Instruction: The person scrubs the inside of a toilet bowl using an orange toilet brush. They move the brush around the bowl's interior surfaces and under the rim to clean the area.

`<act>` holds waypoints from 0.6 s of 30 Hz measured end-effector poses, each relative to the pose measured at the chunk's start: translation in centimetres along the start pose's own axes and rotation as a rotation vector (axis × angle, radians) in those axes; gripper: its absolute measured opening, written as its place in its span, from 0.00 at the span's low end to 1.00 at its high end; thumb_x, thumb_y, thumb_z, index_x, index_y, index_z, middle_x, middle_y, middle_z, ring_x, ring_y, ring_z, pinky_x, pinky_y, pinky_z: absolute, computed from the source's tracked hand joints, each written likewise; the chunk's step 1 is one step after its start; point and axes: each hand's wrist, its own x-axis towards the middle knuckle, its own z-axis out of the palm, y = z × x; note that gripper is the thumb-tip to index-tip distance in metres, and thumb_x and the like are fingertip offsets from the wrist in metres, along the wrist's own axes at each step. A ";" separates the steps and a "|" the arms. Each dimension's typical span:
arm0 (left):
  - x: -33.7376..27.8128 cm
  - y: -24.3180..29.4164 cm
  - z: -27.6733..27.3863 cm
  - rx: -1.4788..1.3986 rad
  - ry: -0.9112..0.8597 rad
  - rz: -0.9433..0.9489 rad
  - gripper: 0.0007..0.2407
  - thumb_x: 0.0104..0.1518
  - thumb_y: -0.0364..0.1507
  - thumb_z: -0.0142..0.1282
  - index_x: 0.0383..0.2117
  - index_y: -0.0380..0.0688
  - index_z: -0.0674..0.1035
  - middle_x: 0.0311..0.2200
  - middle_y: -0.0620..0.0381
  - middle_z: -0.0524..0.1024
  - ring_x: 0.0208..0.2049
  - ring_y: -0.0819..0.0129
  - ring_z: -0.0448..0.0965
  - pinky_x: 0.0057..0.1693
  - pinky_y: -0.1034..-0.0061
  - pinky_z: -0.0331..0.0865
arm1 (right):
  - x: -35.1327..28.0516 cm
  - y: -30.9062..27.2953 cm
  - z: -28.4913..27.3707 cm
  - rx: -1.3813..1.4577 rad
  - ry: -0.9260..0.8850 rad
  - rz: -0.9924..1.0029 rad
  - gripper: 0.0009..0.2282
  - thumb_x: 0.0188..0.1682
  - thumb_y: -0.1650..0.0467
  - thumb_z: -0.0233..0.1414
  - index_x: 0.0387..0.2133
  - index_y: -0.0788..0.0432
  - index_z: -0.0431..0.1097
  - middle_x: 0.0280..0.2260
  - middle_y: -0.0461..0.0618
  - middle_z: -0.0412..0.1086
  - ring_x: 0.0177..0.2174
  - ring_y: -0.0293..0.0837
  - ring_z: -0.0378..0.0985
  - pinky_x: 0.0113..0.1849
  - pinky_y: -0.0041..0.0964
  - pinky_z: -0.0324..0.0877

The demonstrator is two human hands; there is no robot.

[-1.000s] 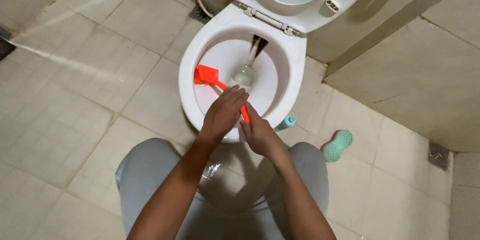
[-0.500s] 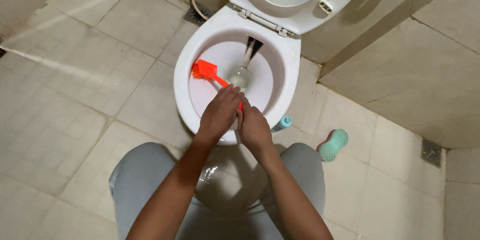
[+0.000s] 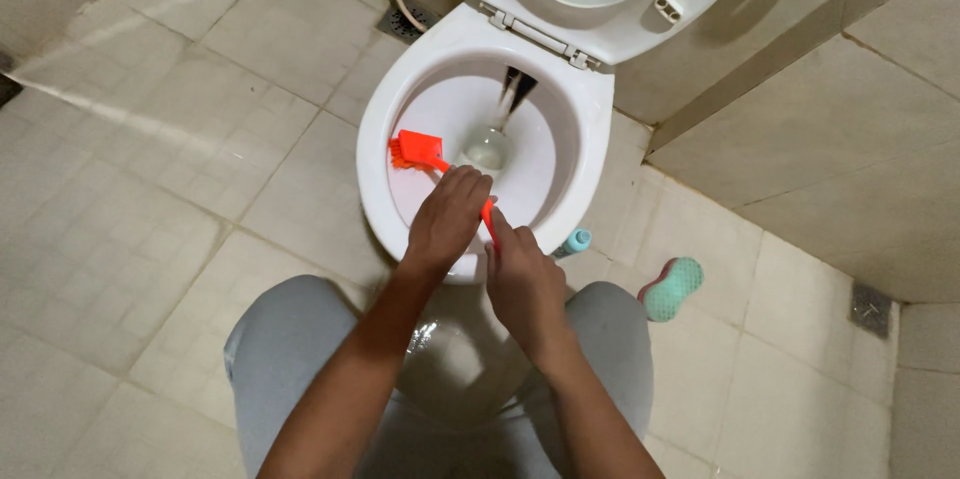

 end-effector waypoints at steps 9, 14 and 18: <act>-0.1 -0.5 0.6 0.046 0.087 0.049 0.21 0.50 0.18 0.54 0.54 0.36 0.76 0.60 0.44 0.73 0.62 0.47 0.69 0.66 0.60 0.63 | 5.2 2.6 3.9 0.184 -0.006 0.052 0.21 0.55 0.69 0.44 0.63 0.60 0.60 0.35 0.68 0.74 0.36 0.66 0.76 0.38 0.58 0.70; -0.3 -0.9 0.9 0.082 0.079 0.096 0.19 0.50 0.20 0.56 0.51 0.34 0.76 0.58 0.42 0.73 0.62 0.47 0.69 0.67 0.58 0.63 | 3.1 2.9 2.7 0.258 -0.061 0.003 0.22 0.54 0.70 0.44 0.63 0.61 0.58 0.37 0.70 0.74 0.38 0.67 0.76 0.40 0.57 0.70; -0.5 -0.7 0.6 0.103 0.104 0.112 0.19 0.49 0.19 0.56 0.51 0.33 0.76 0.59 0.41 0.72 0.63 0.48 0.70 0.67 0.60 0.64 | 3.1 2.5 2.3 0.247 -0.143 0.004 0.22 0.54 0.71 0.43 0.63 0.62 0.58 0.38 0.70 0.75 0.40 0.69 0.76 0.41 0.58 0.69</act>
